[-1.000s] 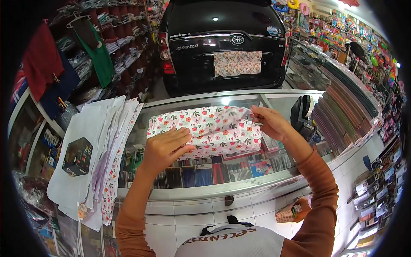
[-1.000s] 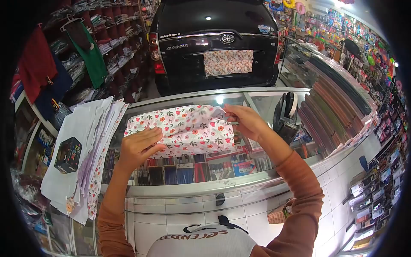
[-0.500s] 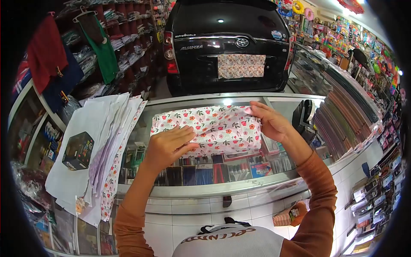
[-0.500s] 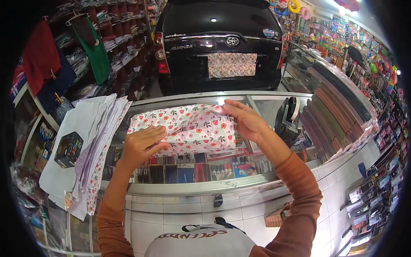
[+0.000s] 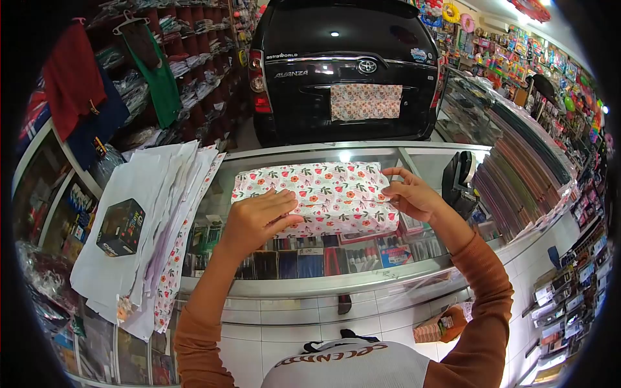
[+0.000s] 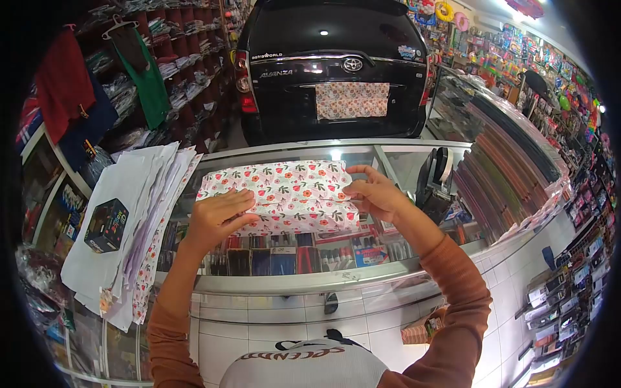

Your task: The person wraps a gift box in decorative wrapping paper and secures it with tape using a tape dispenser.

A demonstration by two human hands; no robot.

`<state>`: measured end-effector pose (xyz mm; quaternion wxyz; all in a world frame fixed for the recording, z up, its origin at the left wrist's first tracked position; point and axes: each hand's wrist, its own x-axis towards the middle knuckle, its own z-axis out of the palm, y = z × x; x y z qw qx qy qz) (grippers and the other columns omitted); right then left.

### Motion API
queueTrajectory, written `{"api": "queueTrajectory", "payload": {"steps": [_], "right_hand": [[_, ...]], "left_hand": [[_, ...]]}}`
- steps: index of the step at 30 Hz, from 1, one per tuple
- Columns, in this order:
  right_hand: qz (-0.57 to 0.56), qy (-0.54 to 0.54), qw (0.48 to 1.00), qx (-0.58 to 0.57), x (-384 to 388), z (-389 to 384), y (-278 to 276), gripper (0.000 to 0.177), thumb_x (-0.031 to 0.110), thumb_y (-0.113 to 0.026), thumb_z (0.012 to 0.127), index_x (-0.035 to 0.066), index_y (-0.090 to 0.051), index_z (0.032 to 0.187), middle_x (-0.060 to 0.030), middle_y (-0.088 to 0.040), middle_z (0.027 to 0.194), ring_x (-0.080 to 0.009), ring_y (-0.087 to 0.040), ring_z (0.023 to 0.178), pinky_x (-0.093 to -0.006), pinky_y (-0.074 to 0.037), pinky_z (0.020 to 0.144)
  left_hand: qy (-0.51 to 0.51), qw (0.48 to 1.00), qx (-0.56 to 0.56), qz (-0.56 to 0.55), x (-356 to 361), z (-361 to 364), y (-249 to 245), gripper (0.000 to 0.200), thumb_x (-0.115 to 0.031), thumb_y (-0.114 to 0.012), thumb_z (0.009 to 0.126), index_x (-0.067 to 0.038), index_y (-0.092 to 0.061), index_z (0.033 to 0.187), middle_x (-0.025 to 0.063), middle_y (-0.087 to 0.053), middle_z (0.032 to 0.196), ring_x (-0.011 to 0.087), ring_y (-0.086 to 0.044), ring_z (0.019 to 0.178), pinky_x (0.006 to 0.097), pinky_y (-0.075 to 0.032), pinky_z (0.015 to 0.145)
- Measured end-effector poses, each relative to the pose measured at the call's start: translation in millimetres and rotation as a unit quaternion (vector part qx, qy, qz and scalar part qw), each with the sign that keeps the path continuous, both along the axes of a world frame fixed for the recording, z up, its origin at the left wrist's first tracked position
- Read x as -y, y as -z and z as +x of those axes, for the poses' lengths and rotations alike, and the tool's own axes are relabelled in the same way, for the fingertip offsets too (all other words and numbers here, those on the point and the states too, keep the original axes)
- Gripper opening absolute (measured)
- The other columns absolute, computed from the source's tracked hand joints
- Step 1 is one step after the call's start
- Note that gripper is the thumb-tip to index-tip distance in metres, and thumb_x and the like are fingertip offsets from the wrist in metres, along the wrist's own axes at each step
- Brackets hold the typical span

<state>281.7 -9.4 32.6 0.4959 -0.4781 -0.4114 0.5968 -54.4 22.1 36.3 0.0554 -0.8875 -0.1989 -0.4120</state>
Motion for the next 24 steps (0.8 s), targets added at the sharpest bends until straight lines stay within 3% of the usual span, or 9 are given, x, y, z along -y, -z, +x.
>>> {"api": "queueTrajectory", "payload": {"steps": [1,4,5,7,9,11,16,20,24], "right_hand": [[0.001,-0.005,1.000,-0.007,-0.6,-0.3,-0.2,0.045,0.004,-0.065,0.083,0.009,-0.046,0.123,-0.0026,-0.062,0.095,-0.0115,-0.059,0.083,-0.0275,-0.047,0.071],[0.125,0.037,0.973,0.190,-1.7,-3.4,-1.4,0.049,0.003,-0.066,0.082,0.005,-0.044,0.125,-0.0098,-0.057,0.110,-0.0197,-0.058,0.096,-0.0348,-0.046,0.083],[0.262,0.090,0.901,0.334,-1.7,-7.1,-4.8,0.052,0.007,-0.067,0.081,0.005,-0.043,0.127,-0.0127,-0.053,0.115,-0.0230,-0.056,0.101,-0.0384,-0.045,0.086],[0.493,0.182,0.634,0.568,2.0,-26.6,-20.8,0.060,0.015,-0.071,0.080,0.005,-0.040,0.131,-0.0186,-0.045,0.127,-0.0295,-0.051,0.111,-0.0457,-0.041,0.093],[0.508,0.050,0.653,0.559,28.8,-70.4,-43.9,0.063,0.027,-0.070,0.082,0.004,-0.039,0.132,-0.0186,-0.037,0.139,-0.0345,-0.038,0.127,-0.0540,-0.030,0.102],[0.495,-0.042,0.627,0.600,32.1,-94.5,-29.4,0.064,0.034,-0.068,0.083,0.005,-0.041,0.133,-0.0171,-0.034,0.145,-0.0330,-0.039,0.129,-0.0562,-0.031,0.101],[0.541,-0.003,0.603,0.587,15.2,-99.0,5.5,0.037,0.019,-0.063,0.086,0.006,-0.057,0.120,-0.0081,-0.061,0.122,-0.0217,-0.055,0.115,-0.0385,-0.041,0.095],[0.544,0.021,0.647,0.534,17.7,-100.0,8.8,0.040,0.015,-0.068,0.079,0.006,-0.058,0.117,-0.0081,-0.064,0.116,-0.0219,-0.060,0.104,-0.0362,-0.044,0.088],[0.570,0.041,0.625,0.532,19.0,-98.3,12.2,0.037,0.015,-0.069,0.078,0.005,-0.059,0.112,-0.0089,-0.064,0.112,-0.0232,-0.060,0.100,-0.0354,-0.046,0.083]], "left_hand": [[0.002,1.000,-0.005,-0.001,0.3,-0.4,-0.7,0.030,-0.026,-0.077,0.073,-0.003,-0.071,0.092,0.0102,-0.071,0.097,0.0244,-0.068,0.095,0.0374,-0.054,0.088],[0.003,1.000,-0.015,0.007,1.0,-1.6,-2.3,0.030,-0.022,-0.079,0.072,-0.001,-0.071,0.093,0.0106,-0.071,0.097,0.0238,-0.068,0.096,0.0371,-0.053,0.088],[0.004,1.000,-0.017,0.015,0.5,-1.2,-2.0,0.030,-0.022,-0.079,0.072,-0.001,-0.071,0.093,0.0105,-0.071,0.096,0.0238,-0.068,0.096,0.0370,-0.054,0.088],[0.005,1.000,-0.015,0.021,-0.3,-0.7,-2.3,0.030,-0.022,-0.079,0.071,-0.001,-0.071,0.092,0.0104,-0.071,0.096,0.0238,-0.068,0.094,0.0367,-0.054,0.087],[0.008,1.000,-0.011,0.011,0.3,-0.6,-2.0,0.030,-0.021,-0.079,0.071,-0.001,-0.071,0.092,0.0103,-0.071,0.095,0.0240,-0.069,0.093,0.0366,-0.054,0.086],[0.003,1.000,0.001,0.018,-0.3,0.6,0.9,0.028,-0.026,-0.077,0.072,-0.003,-0.071,0.089,0.0090,-0.071,0.094,0.0234,-0.069,0.091,0.0366,-0.055,0.085],[-0.002,0.999,0.016,0.040,-1.3,0.7,3.3,0.029,-0.028,-0.077,0.072,-0.004,-0.071,0.087,0.0081,-0.071,0.092,0.0230,-0.069,0.088,0.0357,-0.055,0.082],[-0.009,0.999,0.022,0.048,4.0,1.3,1.7,0.028,-0.024,-0.078,0.071,-0.003,-0.071,0.088,0.0093,-0.071,0.091,0.0234,-0.069,0.085,0.0342,-0.056,0.079],[-0.031,0.995,0.024,0.093,9.9,4.1,5.0,0.027,-0.021,-0.079,0.070,-0.003,-0.070,0.088,0.0101,-0.071,0.092,0.0239,-0.069,0.085,0.0326,-0.056,0.076]]}}
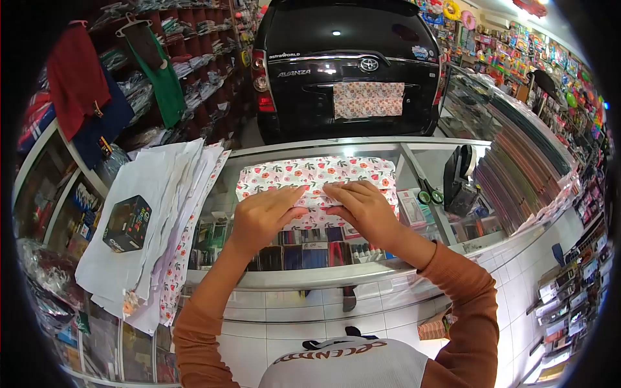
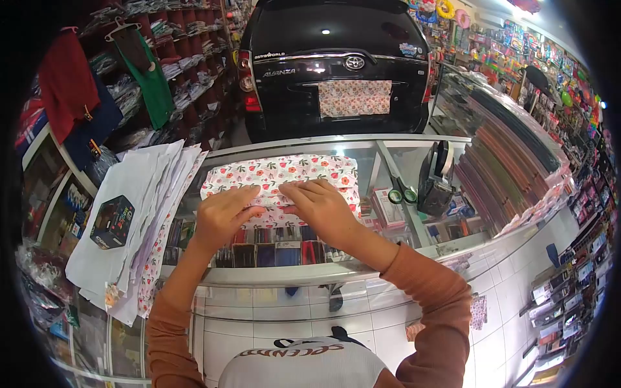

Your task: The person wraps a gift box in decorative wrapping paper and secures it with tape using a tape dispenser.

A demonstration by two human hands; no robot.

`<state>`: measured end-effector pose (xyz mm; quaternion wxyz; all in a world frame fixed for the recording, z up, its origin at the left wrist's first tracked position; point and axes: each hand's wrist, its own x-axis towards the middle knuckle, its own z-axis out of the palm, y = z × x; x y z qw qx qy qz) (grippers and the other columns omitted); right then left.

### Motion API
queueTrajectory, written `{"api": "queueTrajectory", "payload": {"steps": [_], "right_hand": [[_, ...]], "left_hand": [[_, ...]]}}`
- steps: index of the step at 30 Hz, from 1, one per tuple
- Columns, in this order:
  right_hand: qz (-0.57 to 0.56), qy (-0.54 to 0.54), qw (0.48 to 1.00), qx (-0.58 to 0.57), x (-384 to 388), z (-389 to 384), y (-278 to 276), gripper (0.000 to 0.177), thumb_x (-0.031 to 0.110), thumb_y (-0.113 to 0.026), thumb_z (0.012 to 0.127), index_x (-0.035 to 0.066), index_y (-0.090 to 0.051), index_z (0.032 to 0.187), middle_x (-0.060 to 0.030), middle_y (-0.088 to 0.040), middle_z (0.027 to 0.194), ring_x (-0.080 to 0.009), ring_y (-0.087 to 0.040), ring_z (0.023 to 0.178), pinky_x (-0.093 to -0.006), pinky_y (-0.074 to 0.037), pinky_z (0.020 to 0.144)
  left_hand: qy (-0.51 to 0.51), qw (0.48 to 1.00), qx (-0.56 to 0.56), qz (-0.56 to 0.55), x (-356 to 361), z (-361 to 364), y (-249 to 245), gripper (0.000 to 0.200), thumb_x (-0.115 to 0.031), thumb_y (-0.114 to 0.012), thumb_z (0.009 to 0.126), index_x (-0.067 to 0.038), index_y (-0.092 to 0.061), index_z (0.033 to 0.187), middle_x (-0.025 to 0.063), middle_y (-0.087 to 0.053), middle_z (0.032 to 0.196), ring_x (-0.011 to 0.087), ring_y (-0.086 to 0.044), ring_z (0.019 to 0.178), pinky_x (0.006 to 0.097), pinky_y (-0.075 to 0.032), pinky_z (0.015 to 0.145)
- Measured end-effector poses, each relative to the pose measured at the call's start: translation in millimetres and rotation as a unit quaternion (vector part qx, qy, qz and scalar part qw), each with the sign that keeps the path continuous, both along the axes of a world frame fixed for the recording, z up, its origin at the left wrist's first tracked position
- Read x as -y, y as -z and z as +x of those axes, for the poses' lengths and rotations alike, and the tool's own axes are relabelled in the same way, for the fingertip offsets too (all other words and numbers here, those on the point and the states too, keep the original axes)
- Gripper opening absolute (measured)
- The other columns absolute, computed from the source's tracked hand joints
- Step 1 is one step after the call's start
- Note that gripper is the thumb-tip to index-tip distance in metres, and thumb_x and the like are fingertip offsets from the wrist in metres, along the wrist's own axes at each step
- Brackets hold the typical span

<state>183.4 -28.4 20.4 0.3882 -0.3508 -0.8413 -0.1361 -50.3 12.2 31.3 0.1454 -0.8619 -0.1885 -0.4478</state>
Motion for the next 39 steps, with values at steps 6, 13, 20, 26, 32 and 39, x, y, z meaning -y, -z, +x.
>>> {"api": "queueTrajectory", "payload": {"steps": [6,13,20,26,32,39], "right_hand": [[0.062,0.001,0.998,0.029,10.3,8.3,-3.1,0.030,0.017,-0.072,0.079,0.006,-0.063,0.105,-0.0081,-0.065,0.105,-0.0262,-0.061,0.094,-0.0355,-0.048,0.089],[-0.003,0.284,0.943,-0.174,46.3,136.4,-48.2,0.022,0.016,-0.062,0.087,0.001,-0.059,0.103,-0.0161,-0.064,0.091,-0.0323,-0.061,0.084,-0.0403,-0.047,0.075],[-0.140,0.358,0.871,-0.307,68.6,239.5,-12.3,0.032,0.023,-0.057,0.092,0.001,-0.052,0.115,-0.0150,-0.068,0.081,-0.0238,-0.067,0.080,-0.0323,-0.048,0.075],[-0.128,0.361,0.855,-0.350,60.0,223.3,-3.4,0.038,0.020,-0.060,0.091,0.001,-0.048,0.121,-0.0124,-0.069,0.082,-0.0161,-0.065,0.080,-0.0285,-0.047,0.074],[-0.083,0.280,0.842,-0.454,44.3,231.2,18.2,0.044,0.016,-0.065,0.085,0.004,-0.045,0.122,-0.0047,-0.058,0.071,-0.0133,-0.055,0.067,-0.0292,-0.045,0.068],[-0.028,0.420,0.820,-0.387,37.5,182.5,16.4,0.055,0.016,-0.075,0.076,0.009,-0.047,0.122,-0.0059,-0.050,0.093,-0.0238,-0.043,0.098,-0.0365,-0.037,0.085]], "left_hand": [[-0.027,0.999,-0.011,0.031,2.7,-0.1,4.9,0.028,-0.023,-0.078,0.072,-0.003,-0.069,0.090,0.0115,-0.070,0.094,0.0249,-0.069,0.089,0.0337,-0.056,0.076],[-0.040,0.999,-0.010,-0.015,8.8,3.2,5.7,0.027,-0.018,-0.077,0.074,-0.001,-0.069,0.093,0.0141,-0.070,0.099,0.0282,-0.067,0.096,0.0375,-0.054,0.086],[-0.087,0.996,-0.017,0.011,14.2,14.8,5.7,0.026,-0.017,-0.076,0.075,0.000,-0.069,0.094,0.0145,-0.070,0.096,0.0278,-0.068,0.094,0.0378,-0.055,0.084],[-0.090,0.996,-0.012,0.023,14.5,14.7,7.9,0.027,-0.019,-0.077,0.074,-0.001,-0.069,0.093,0.0133,-0.070,0.096,0.0260,-0.068,0.093,0.0361,-0.056,0.082],[-0.085,0.996,-0.008,0.024,11.8,13.6,9.7,0.027,-0.021,-0.077,0.075,-0.002,-0.070,0.092,0.0126,-0.070,0.095,0.0253,-0.068,0.093,0.0361,-0.056,0.081],[-0.077,0.997,-0.006,0.016,12.0,14.1,9.5,0.028,-0.018,-0.077,0.075,0.000,-0.069,0.094,0.0144,-0.070,0.097,0.0276,-0.068,0.095,0.0381,-0.055,0.083]]}}
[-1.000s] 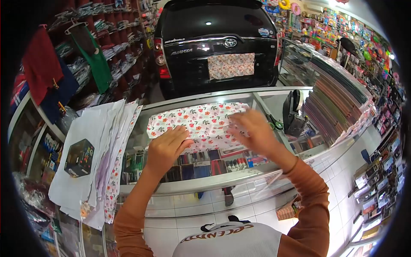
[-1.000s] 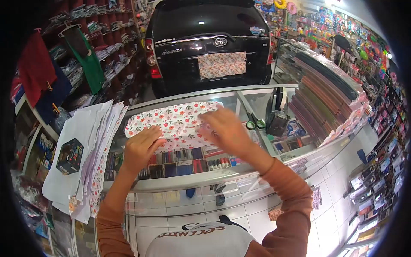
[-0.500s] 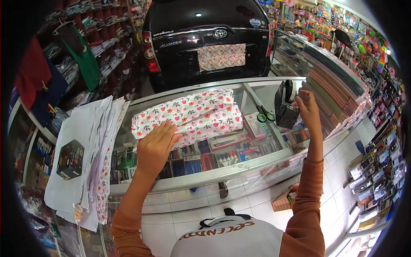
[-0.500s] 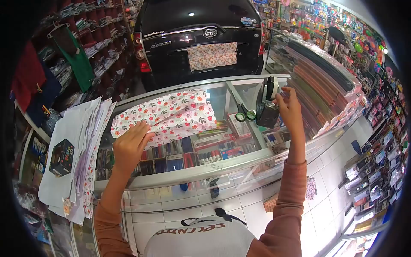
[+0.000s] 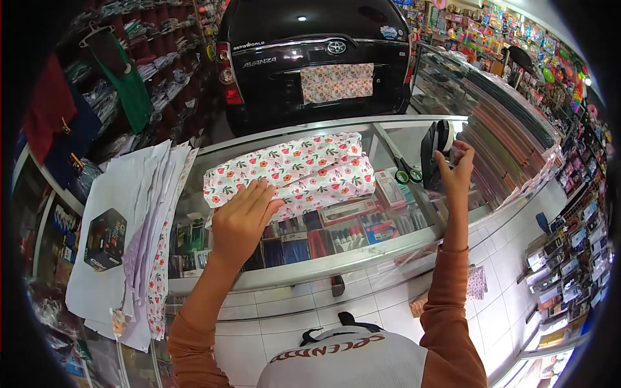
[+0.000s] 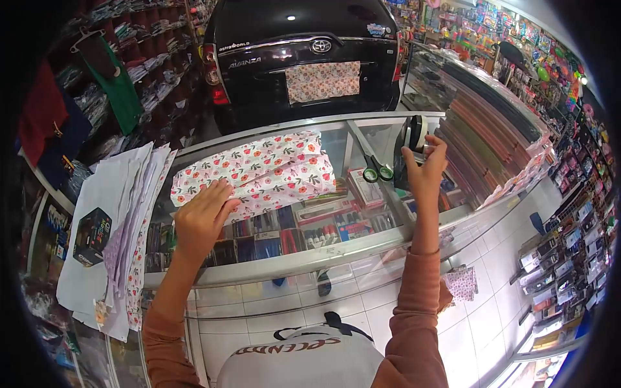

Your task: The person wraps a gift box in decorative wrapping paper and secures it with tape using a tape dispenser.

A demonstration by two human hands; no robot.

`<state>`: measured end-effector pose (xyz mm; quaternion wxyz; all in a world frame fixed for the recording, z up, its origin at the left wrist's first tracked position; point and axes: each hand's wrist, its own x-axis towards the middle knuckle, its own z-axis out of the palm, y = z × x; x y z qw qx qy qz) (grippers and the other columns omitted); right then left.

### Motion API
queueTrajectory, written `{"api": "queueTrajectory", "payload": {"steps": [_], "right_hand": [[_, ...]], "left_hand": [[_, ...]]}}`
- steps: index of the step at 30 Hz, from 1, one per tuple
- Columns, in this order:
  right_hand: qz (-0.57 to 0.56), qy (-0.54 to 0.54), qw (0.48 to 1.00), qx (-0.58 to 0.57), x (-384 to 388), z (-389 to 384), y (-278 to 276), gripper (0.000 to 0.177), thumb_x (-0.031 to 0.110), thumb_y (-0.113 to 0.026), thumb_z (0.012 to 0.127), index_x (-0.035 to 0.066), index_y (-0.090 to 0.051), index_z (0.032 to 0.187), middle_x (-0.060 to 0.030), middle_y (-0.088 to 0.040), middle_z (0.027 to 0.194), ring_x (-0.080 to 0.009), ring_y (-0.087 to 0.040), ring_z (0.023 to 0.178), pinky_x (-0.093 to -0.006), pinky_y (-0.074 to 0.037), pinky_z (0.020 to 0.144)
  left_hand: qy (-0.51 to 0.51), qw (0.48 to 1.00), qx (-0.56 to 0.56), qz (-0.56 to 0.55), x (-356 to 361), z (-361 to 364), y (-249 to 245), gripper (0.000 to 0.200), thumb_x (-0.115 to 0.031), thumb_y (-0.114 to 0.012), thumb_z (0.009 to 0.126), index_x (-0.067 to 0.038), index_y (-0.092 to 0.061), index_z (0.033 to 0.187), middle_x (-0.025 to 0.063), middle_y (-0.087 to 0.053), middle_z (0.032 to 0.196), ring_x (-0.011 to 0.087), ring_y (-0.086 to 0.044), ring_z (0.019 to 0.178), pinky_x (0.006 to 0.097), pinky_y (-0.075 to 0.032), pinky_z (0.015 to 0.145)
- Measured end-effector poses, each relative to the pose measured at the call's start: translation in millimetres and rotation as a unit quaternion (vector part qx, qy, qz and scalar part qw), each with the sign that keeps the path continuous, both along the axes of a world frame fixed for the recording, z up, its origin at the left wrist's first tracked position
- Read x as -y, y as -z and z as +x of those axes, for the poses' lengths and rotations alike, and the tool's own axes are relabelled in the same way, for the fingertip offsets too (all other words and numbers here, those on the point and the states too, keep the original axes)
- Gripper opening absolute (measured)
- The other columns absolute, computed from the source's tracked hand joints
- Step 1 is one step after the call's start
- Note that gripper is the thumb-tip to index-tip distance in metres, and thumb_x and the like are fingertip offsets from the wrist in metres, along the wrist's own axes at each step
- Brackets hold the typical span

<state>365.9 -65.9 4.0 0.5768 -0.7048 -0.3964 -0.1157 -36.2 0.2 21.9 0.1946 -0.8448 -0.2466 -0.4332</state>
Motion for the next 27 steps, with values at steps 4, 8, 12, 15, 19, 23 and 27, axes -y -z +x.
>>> {"api": "queueTrajectory", "payload": {"steps": [4,8,12,15,19,23,27], "right_hand": [[0.004,0.067,0.994,0.092,0.7,-20.2,-6.4,0.055,0.015,-0.077,0.074,0.011,-0.048,0.121,-0.0044,-0.051,0.093,-0.0243,-0.044,0.100,-0.0349,-0.036,0.086],[-0.012,0.105,0.985,0.136,5.6,-29.9,-10.5,0.053,0.015,-0.077,0.075,0.010,-0.050,0.120,-0.0038,-0.055,0.098,-0.0242,-0.046,0.100,-0.0331,-0.036,0.085],[0.068,0.016,0.997,0.038,17.0,-34.7,-11.2,0.050,0.019,-0.077,0.077,0.008,-0.051,0.118,-0.0022,-0.058,0.102,-0.0157,-0.048,0.090,-0.0269,-0.037,0.081],[0.105,-0.108,0.984,-0.091,31.7,-34.6,-13.5,0.043,0.018,-0.073,0.083,0.006,-0.050,0.117,-0.0011,-0.059,0.102,-0.0056,-0.045,0.081,-0.0201,-0.037,0.073],[0.179,-0.162,0.948,-0.210,36.7,-28.0,-12.0,0.029,0.012,-0.062,0.090,0.007,-0.047,0.114,-0.0028,-0.061,0.101,-0.0057,-0.049,0.081,-0.0196,-0.035,0.071],[0.241,-0.172,0.919,-0.258,38.6,-21.1,-2.6,0.023,0.017,-0.058,0.092,0.008,-0.049,0.112,-0.0008,-0.063,0.092,-0.0074,-0.054,0.083,-0.0216,-0.037,0.070],[0.293,-0.233,0.889,-0.263,42.3,-18.1,5.4,0.018,0.015,-0.054,0.094,0.004,-0.049,0.107,-0.0044,-0.061,0.079,-0.0090,-0.054,0.072,-0.0249,-0.041,0.071]], "left_hand": [[0.002,1.000,0.002,-0.009,0.3,-0.2,-1.0,0.028,-0.018,-0.077,0.075,0.001,-0.069,0.095,0.0148,-0.070,0.097,0.0284,-0.068,0.094,0.0389,-0.055,0.084],[0.002,1.000,0.001,-0.006,0.5,-0.3,-1.9,0.028,-0.019,-0.077,0.075,0.000,-0.069,0.094,0.0141,-0.070,0.097,0.0278,-0.068,0.094,0.0381,-0.055,0.084],[-0.003,1.000,0.000,0.000,-0.5,-0.3,-2.5,0.027,-0.021,-0.077,0.075,-0.001,-0.069,0.092,0.0123,-0.070,0.096,0.0258,-0.068,0.093,0.0363,-0.056,0.082],[0.001,1.000,0.002,-0.005,-1.8,-0.8,-2.4,0.027,-0.021,-0.076,0.075,-0.001,-0.069,0.092,0.0125,-0.070,0.096,0.0259,-0.068,0.093,0.0368,-0.055,0.082],[0.005,1.000,0.007,-0.011,-3.6,-1.3,-0.6,0.026,-0.020,-0.076,0.075,-0.001,-0.070,0.092,0.0130,-0.070,0.096,0.0262,-0.068,0.093,0.0375,-0.055,0.083],[0.007,1.000,0.009,-0.027,-0.7,0.0,-2.9,0.029,-0.018,-0.077,0.074,0.000,-0.069,0.095,0.0147,-0.070,0.097,0.0280,-0.068,0.095,0.0386,-0.055,0.085],[0.007,0.999,0.009,-0.031,-0.6,0.1,-3.0,0.029,-0.016,-0.078,0.073,0.000,-0.069,0.096,0.0154,-0.070,0.098,0.0285,-0.068,0.095,0.0388,-0.054,0.086]]}}
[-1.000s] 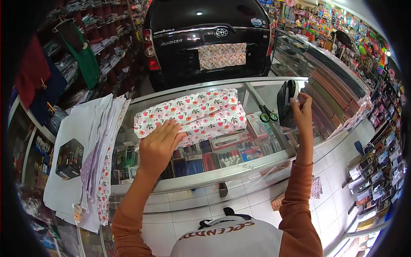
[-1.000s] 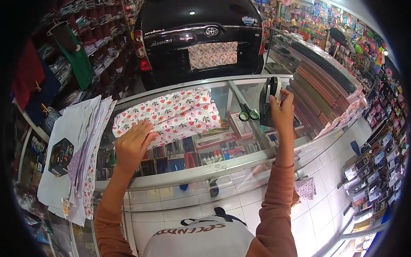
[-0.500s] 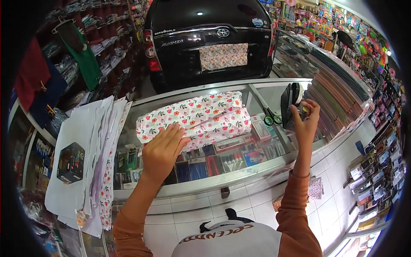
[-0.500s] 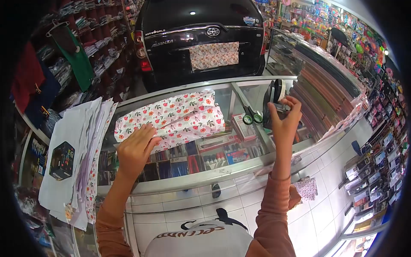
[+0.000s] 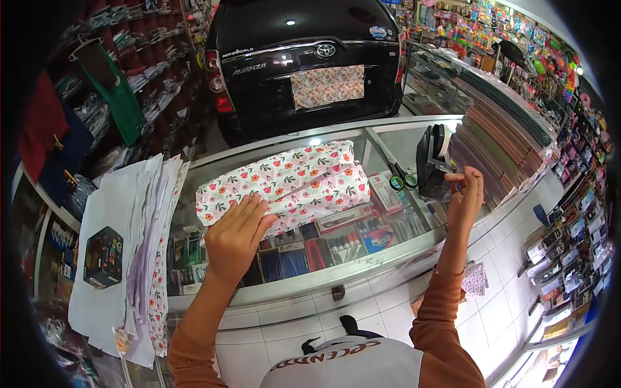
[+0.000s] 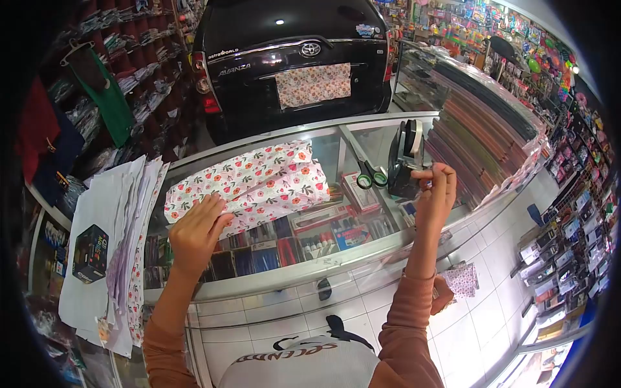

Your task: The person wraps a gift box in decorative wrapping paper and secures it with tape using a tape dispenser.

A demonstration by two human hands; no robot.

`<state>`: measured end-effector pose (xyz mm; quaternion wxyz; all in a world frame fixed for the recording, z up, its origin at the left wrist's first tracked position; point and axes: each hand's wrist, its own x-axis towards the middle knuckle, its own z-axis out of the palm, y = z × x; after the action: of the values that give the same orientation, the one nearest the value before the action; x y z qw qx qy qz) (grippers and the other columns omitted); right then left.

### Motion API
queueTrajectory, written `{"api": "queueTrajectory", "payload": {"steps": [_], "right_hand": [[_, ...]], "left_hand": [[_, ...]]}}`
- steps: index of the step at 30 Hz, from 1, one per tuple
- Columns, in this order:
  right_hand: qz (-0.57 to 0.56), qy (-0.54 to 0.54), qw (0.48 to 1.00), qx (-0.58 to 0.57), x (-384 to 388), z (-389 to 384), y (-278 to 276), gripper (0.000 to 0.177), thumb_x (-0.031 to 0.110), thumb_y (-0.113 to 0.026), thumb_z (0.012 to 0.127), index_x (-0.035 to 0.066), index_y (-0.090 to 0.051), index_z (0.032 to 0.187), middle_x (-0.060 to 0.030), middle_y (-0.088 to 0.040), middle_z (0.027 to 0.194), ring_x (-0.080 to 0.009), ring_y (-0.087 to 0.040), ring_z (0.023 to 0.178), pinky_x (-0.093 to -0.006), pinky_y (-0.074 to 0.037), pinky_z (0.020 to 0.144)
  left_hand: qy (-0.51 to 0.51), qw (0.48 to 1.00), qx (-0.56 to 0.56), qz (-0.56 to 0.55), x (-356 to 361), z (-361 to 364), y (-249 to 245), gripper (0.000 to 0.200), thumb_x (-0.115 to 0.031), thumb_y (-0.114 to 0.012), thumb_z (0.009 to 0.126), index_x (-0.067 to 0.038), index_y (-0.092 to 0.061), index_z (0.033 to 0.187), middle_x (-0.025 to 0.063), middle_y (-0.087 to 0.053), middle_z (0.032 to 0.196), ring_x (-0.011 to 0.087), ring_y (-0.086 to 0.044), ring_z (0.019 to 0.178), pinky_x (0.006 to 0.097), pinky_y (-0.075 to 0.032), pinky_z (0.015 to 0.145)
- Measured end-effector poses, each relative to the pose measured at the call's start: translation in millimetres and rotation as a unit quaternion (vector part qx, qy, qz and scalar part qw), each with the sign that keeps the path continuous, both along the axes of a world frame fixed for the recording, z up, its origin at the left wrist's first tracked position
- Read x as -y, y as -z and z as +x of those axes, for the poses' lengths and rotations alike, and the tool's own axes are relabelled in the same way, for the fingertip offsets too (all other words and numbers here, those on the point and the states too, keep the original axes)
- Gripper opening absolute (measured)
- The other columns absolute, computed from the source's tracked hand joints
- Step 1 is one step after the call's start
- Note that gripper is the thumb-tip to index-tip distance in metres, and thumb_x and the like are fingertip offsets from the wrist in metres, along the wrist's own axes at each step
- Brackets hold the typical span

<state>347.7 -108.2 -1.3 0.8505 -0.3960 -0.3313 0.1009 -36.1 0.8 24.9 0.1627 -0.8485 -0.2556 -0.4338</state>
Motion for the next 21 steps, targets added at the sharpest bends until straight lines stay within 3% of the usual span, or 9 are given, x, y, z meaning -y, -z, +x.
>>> {"api": "queueTrajectory", "payload": {"steps": [7,10,13,16,21], "right_hand": [[0.035,-0.011,0.999,-0.004,-2.5,-0.2,9.1,0.017,0.012,-0.055,0.093,0.000,-0.053,0.105,-0.0040,-0.057,0.066,-0.0090,-0.055,0.061,-0.0210,-0.047,0.061],[-0.054,0.103,0.993,0.031,-2.0,-6.1,8.2,0.019,0.013,-0.056,0.093,0.000,-0.056,0.107,-0.0021,-0.055,0.060,-0.0083,-0.057,0.058,-0.0192,-0.045,0.055],[-0.172,0.081,0.979,0.067,7.9,-11.8,0.7,0.026,0.017,-0.055,0.094,0.001,-0.059,0.115,-0.0009,-0.056,0.058,-0.0080,-0.058,0.056,-0.0190,-0.044,0.055],[-0.169,0.083,0.973,0.133,6.1,-10.6,9.4,0.029,0.019,-0.054,0.096,0.005,-0.061,0.120,-0.0005,-0.058,0.062,-0.0076,-0.060,0.059,-0.0196,-0.044,0.054],[-0.255,0.161,0.931,0.203,10.6,-17.3,-0.9,0.026,0.018,-0.053,0.096,0.009,-0.066,0.118,-0.0006,-0.058,0.068,-0.0065,-0.058,0.058,-0.0221,-0.044,0.057]], "left_hand": [[-0.002,1.000,-0.002,-0.006,-0.8,-0.7,1.5,0.029,-0.016,-0.077,0.074,0.000,-0.069,0.097,0.0153,-0.070,0.099,0.0282,-0.068,0.096,0.0384,-0.054,0.086],[-0.005,1.000,0.000,-0.009,0.0,-1.1,1.3,0.029,-0.016,-0.077,0.074,0.000,-0.070,0.097,0.0154,-0.070,0.099,0.0281,-0.068,0.096,0.0384,-0.054,0.086],[-0.003,1.000,0.003,-0.017,0.7,-0.9,1.4,0.029,-0.017,-0.077,0.074,0.000,-0.070,0.097,0.0154,-0.070,0.099,0.0280,-0.067,0.097,0.0387,-0.054,0.087],[-0.002,1.000,0.003,-0.017,0.8,-1.0,0.9,0.029,-0.017,-0.077,0.075,0.000,-0.070,0.097,0.0154,-0.070,0.099,0.0280,-0.067,0.097,0.0391,-0.054,0.087],[-0.009,1.000,-0.004,0.007,-0.8,-0.9,0.6,0.028,-0.020,-0.078,0.074,-0.002,-0.071,0.094,0.0143,-0.070,0.098,0.0274,-0.068,0.094,0.0365,-0.055,0.082]]}}
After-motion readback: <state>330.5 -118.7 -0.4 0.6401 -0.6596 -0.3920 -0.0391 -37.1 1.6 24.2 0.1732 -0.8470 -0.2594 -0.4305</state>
